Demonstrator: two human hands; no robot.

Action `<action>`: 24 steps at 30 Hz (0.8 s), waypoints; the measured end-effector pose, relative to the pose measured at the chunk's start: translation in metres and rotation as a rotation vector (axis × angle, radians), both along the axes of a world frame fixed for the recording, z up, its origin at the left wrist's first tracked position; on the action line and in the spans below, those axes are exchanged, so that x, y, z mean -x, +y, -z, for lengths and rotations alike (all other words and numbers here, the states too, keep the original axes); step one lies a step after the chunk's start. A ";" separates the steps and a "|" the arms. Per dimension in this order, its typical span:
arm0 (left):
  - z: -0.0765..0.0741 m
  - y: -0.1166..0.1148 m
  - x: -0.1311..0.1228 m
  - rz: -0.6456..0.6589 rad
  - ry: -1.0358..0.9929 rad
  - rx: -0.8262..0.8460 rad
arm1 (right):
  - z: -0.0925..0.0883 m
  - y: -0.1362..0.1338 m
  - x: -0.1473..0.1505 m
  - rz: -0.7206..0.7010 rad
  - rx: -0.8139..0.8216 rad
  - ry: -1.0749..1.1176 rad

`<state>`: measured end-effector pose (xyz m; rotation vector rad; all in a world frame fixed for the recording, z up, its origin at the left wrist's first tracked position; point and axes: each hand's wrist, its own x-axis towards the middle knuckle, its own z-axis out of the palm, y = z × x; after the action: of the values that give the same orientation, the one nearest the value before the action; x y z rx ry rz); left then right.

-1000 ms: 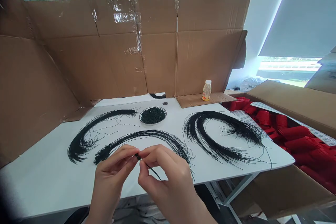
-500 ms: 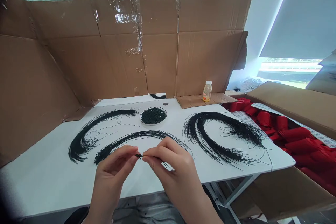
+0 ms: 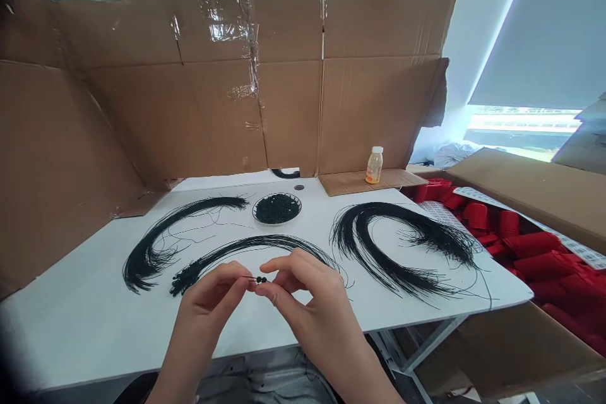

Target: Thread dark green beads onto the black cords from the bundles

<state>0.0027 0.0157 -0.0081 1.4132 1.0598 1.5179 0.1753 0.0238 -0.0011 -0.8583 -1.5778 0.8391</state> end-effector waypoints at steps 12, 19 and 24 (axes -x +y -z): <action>0.008 0.004 0.001 0.058 0.172 -0.125 | -0.006 0.002 0.003 -0.141 0.158 -0.068; 0.010 0.006 0.004 0.065 0.167 -0.128 | -0.005 0.006 0.006 -0.149 0.186 -0.084; 0.001 0.010 0.007 -0.003 0.043 -0.014 | -0.006 0.010 -0.005 -0.149 0.197 -0.022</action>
<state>-0.0045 0.0255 -0.0095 1.4609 1.0795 1.5057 0.1806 0.0339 0.0054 -0.8990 -1.6117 1.1097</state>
